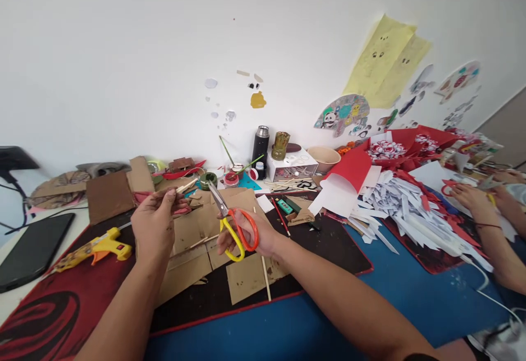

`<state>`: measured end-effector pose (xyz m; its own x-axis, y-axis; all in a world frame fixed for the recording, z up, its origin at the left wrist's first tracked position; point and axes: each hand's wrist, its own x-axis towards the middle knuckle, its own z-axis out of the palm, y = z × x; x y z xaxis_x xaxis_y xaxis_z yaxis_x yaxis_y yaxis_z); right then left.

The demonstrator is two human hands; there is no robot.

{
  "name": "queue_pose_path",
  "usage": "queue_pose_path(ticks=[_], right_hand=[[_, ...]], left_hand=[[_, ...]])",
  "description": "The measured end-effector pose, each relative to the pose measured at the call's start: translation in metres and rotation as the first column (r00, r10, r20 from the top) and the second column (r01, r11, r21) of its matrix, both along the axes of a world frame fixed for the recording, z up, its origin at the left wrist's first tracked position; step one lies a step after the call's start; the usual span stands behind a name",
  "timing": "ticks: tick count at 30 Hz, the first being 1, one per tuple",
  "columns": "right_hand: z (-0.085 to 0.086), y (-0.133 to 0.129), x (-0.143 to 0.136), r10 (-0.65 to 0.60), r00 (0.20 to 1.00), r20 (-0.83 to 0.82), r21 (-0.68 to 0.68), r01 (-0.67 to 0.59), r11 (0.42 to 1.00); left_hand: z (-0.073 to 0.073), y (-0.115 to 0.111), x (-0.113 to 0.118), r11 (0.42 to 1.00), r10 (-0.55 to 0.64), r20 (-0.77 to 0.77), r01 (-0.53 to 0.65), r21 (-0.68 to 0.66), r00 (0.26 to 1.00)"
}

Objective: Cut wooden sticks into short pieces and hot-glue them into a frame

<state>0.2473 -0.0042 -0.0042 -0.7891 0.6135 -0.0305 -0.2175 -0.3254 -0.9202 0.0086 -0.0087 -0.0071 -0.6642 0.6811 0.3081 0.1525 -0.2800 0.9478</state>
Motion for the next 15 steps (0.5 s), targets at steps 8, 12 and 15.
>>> queue_pose_path(ticks=[8, 12, 15], right_hand=[[-0.001, 0.000, -0.019, 0.104, 0.992, 0.068, 0.023, -0.105, 0.994], [-0.004, -0.006, -0.023, 0.021, 0.994, 0.112, 0.021, -0.023, 0.999], [0.000, -0.011, -0.019, -0.035, 0.992, 0.118, 0.052, 0.029, 0.998]], left_hand=[[0.009, 0.000, 0.002, 0.997, 0.064, 0.075, -0.067, 0.045, 0.995], [0.016, -0.007, 0.010, 0.995, 0.098, -0.059, -0.098, 0.005, 0.993], [0.018, -0.013, 0.019, 0.993, 0.110, -0.151, -0.114, -0.019, 0.982]])
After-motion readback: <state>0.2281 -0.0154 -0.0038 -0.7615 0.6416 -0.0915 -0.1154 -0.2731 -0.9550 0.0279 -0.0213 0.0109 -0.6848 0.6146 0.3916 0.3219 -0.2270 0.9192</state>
